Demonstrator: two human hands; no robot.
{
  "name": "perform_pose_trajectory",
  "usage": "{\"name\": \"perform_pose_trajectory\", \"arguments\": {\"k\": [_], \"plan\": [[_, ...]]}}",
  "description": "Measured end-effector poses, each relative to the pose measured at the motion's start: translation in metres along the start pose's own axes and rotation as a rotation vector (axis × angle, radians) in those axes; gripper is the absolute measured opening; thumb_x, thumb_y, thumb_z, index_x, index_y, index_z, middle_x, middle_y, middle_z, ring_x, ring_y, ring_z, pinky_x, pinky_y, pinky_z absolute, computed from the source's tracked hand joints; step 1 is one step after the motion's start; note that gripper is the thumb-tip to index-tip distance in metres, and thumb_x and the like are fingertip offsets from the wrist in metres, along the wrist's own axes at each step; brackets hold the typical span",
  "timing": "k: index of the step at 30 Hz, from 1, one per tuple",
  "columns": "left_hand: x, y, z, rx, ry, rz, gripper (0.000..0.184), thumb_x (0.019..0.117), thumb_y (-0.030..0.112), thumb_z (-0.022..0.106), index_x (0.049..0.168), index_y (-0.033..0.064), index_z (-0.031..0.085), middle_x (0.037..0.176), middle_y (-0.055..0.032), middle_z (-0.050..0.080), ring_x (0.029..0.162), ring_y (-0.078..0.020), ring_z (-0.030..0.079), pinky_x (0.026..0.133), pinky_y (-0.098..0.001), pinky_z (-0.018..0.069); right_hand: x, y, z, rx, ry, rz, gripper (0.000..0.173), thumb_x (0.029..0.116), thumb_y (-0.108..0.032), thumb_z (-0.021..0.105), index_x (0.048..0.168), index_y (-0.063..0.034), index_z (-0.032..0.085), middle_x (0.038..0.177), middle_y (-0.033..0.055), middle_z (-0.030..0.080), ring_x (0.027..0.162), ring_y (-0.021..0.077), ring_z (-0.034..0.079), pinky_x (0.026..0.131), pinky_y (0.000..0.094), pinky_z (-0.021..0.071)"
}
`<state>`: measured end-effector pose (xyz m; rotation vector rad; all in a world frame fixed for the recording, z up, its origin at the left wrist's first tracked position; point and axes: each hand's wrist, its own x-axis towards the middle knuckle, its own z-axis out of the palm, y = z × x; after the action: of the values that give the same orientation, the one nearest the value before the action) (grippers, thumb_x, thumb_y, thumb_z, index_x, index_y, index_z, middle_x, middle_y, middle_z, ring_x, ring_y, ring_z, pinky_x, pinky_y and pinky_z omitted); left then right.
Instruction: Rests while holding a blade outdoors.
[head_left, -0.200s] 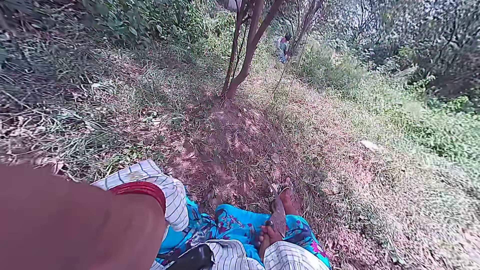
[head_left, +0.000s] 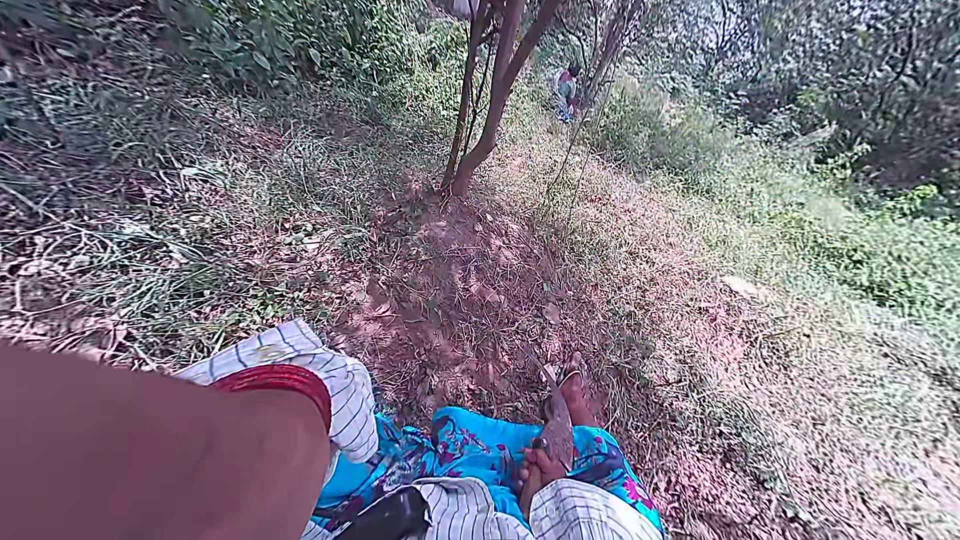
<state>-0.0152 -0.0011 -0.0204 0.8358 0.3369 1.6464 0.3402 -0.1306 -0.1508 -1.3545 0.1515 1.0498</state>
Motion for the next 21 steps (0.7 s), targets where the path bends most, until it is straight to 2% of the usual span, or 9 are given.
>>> {"name": "perform_pose_trajectory", "arguments": {"k": [3,4,7,9,11,13,17,19,21], "plan": [[0.010,0.009,0.009,0.165,-0.030,-0.050,0.016,0.0974,-0.004,0.033,0.096,-0.0077,0.048,0.080,-0.0074,0.057,0.074,-0.0140,0.060,0.062,-0.0323,0.0486,-0.004,-0.002,0.003,-0.004,0.019,0.020,0.012,0.1047,0.001,0.041,0.095,-0.0061,0.045,0.052,-0.0007,0.046,0.038,0.0097,0.047,0.039,0.0262,0.0470],[0.013,0.012,0.016,0.228,-0.021,-0.066,0.019,0.0954,-0.004,0.035,0.087,-0.0071,0.052,0.073,-0.0067,0.056,0.069,-0.0144,0.059,0.057,-0.0347,0.0474,-0.006,-0.004,0.005,-0.012,0.033,0.017,0.012,0.1045,0.001,0.042,0.095,-0.0058,0.045,0.052,-0.0006,0.046,0.038,0.0098,0.047,0.039,0.0264,0.0471],[0.017,0.013,0.021,0.092,-0.089,-0.029,0.030,0.0975,-0.001,0.036,0.073,0.0048,0.051,0.061,-0.0004,0.050,0.058,-0.0108,0.055,0.050,-0.0313,0.0431,-0.009,-0.005,0.007,-0.030,0.043,0.007,0.011,0.1043,0.001,0.042,0.096,-0.0051,0.044,0.053,-0.0004,0.045,0.039,0.0096,0.047,0.040,0.0262,0.0474],[0.019,0.015,0.026,0.127,-0.124,-0.035,0.031,0.0978,0.000,0.037,0.073,0.0046,0.054,0.062,-0.0001,0.052,0.058,-0.0103,0.055,0.050,-0.0309,0.0438,-0.008,-0.004,0.007,-0.007,0.033,0.011,0.012,0.1044,0.001,0.041,0.095,-0.0051,0.044,0.052,-0.0005,0.045,0.038,0.0093,0.047,0.038,0.0256,0.0466],[0.020,0.018,0.036,0.238,-0.051,-0.067,0.025,0.0968,0.000,0.038,0.078,0.0000,0.056,0.067,-0.0022,0.056,0.062,-0.0127,0.059,0.054,-0.0340,0.0486,-0.011,-0.003,0.009,0.026,0.033,0.000,0.013,0.1043,0.002,0.041,0.095,-0.0055,0.044,0.051,-0.0007,0.045,0.037,0.0088,0.046,0.037,0.0245,0.0452],[0.021,0.018,0.034,0.261,-0.045,-0.084,0.026,0.0950,-0.001,0.039,0.076,0.0005,0.056,0.066,-0.0019,0.056,0.061,-0.0129,0.059,0.052,-0.0339,0.0476,-0.015,-0.004,0.011,0.038,0.037,-0.011,0.013,0.1041,0.002,0.041,0.094,-0.0058,0.044,0.051,-0.0009,0.044,0.037,0.0085,0.045,0.037,0.0240,0.0446],[0.015,0.013,0.020,0.043,-0.150,0.027,0.032,0.0977,-0.005,0.036,0.072,0.0072,0.051,0.060,0.0007,0.050,0.057,-0.0097,0.054,0.050,-0.0287,0.0418,-0.020,-0.006,0.014,0.011,0.041,-0.017,0.013,0.1042,0.002,0.041,0.095,-0.0054,0.044,0.052,-0.0006,0.045,0.037,0.0082,0.045,0.037,0.0238,0.0450],[0.014,0.013,0.019,-0.015,-0.155,0.019,0.034,0.0974,-0.005,0.034,0.071,0.0075,0.051,0.060,0.0003,0.048,0.056,-0.0099,0.052,0.049,-0.0290,0.0396,-0.021,-0.006,0.015,-0.011,0.040,-0.025,0.012,0.1043,0.003,0.041,0.096,-0.0052,0.044,0.053,-0.0006,0.045,0.038,0.0080,0.045,0.038,0.0233,0.0453],[0.012,0.012,0.018,-0.047,-0.171,0.032,0.031,0.0998,-0.003,0.034,0.078,0.0057,0.054,0.063,-0.0004,0.051,0.059,-0.0098,0.054,0.051,-0.0284,0.0428,-0.020,-0.007,0.014,-0.010,0.029,-0.023,0.012,0.1044,0.003,0.040,0.096,-0.0050,0.044,0.052,-0.0006,0.045,0.038,0.0083,0.046,0.038,0.0237,0.0459]]}}
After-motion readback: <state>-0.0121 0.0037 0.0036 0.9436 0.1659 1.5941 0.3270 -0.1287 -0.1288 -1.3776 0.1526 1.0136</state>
